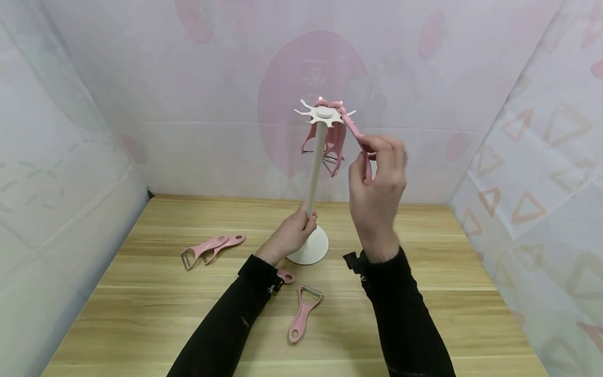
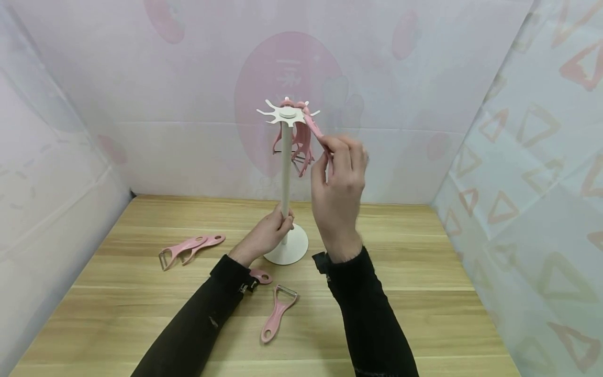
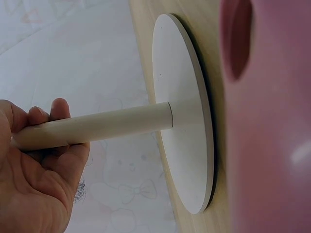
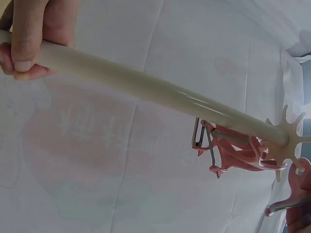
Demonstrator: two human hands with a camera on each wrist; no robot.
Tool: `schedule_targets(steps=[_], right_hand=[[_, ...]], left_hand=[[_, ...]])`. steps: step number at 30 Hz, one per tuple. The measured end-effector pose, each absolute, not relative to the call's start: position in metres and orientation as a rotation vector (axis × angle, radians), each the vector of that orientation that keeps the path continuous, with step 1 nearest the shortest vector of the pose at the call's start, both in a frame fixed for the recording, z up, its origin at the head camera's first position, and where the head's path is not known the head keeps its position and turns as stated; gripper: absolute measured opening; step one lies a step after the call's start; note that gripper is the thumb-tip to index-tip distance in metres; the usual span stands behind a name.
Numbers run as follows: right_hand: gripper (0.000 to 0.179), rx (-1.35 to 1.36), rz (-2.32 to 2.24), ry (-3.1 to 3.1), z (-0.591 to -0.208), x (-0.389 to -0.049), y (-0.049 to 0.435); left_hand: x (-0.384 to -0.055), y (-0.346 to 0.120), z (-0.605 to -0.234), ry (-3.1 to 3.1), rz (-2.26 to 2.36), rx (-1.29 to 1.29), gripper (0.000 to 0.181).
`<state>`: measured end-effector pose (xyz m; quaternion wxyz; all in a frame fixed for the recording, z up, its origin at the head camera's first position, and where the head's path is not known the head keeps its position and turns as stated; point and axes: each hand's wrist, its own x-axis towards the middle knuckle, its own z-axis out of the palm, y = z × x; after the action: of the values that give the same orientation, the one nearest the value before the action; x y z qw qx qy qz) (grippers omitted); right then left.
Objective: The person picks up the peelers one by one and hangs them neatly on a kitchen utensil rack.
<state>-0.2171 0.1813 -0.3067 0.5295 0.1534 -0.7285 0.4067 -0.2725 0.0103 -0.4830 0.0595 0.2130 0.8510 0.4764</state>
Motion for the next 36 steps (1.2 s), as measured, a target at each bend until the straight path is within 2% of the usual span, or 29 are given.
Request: schedule_targets(steps=[14, 28, 36], right_hand=[[0.051, 0.414, 1.224, -1.882, -0.306, -0.192, 0.172], [0.068, 0.464, 1.353, -1.882, -0.314, -0.189, 0.16], [0.07, 0.458, 1.35, -1.899, -0.317, -0.189, 0.158]], left_hand=[[-0.276, 0.011, -0.483, 2.599, 1.414, 0.666, 0.02], [-0.276, 0.011, -0.482, 2.607, 1.404, 0.657, 0.018], [-0.276, 0.011, -0.482, 2.596, 1.406, 0.643, 0.018]])
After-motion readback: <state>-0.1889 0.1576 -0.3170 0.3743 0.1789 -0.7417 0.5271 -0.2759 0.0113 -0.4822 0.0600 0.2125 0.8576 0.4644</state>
